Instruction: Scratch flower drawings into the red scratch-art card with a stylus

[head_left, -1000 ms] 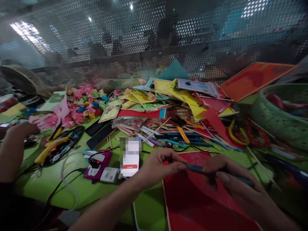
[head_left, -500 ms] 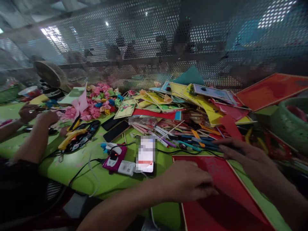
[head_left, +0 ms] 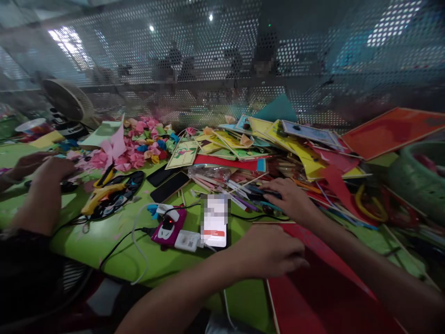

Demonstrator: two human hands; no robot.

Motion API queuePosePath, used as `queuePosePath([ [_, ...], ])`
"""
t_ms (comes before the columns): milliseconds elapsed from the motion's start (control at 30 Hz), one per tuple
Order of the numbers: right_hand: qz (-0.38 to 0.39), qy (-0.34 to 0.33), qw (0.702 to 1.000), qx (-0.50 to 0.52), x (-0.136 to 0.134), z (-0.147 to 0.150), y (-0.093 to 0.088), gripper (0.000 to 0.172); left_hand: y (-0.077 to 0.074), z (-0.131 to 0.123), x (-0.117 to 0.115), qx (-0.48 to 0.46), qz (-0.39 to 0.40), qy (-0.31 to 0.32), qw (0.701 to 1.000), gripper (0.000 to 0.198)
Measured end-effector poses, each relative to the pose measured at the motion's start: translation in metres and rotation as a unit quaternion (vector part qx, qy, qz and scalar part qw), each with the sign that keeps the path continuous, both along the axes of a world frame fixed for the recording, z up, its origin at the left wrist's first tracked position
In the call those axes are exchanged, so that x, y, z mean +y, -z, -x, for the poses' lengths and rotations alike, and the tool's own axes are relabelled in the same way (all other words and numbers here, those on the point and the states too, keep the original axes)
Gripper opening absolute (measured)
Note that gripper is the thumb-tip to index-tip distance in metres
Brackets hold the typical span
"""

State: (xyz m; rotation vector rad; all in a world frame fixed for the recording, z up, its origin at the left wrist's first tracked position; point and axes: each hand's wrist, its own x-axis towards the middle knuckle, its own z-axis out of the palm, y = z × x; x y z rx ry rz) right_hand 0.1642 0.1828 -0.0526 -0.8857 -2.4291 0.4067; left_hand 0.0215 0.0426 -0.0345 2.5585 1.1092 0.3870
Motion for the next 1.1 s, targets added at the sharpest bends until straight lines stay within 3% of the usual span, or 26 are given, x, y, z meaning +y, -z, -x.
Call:
queuePosePath([
  [133,-0.035,0.018,0.999,0.021,-0.012,-0.032,-0.018,0.026,-0.014,0.012,0.004,0.056,0.000,-0.060,0.997,0.028],
  [267,0.017,0.105,0.994,0.038,-0.033,-0.087,-0.031,0.027,-0.024,0.029,0.007,0.089,0.007,-0.130,0.987,0.025],
  [367,0.065,0.200,0.974,0.077,-0.046,-0.125,-0.023,0.024,-0.025,0.038,0.011,0.117,0.008,-0.167,0.979,0.023],
  [500,0.108,0.256,0.951,0.135,-0.053,-0.153,-0.004,0.025,-0.017,0.038,0.016,0.145,-0.002,-0.178,0.973,0.018],
  [667,0.096,0.234,0.963,0.091,-0.051,-0.160,-0.004,0.019,-0.006,0.032,0.021,0.171,-0.019,-0.174,0.970,0.015],
  [900,0.062,0.117,0.991,-0.028,-0.041,-0.164,0.007,0.021,-0.001,0.032,0.025,0.187,-0.023,-0.169,0.967,0.013],
  [1100,0.027,0.120,0.991,-0.051,-0.039,-0.164,0.018,0.015,0.001,0.032,0.025,0.186,-0.022,-0.167,0.968,0.017],
])
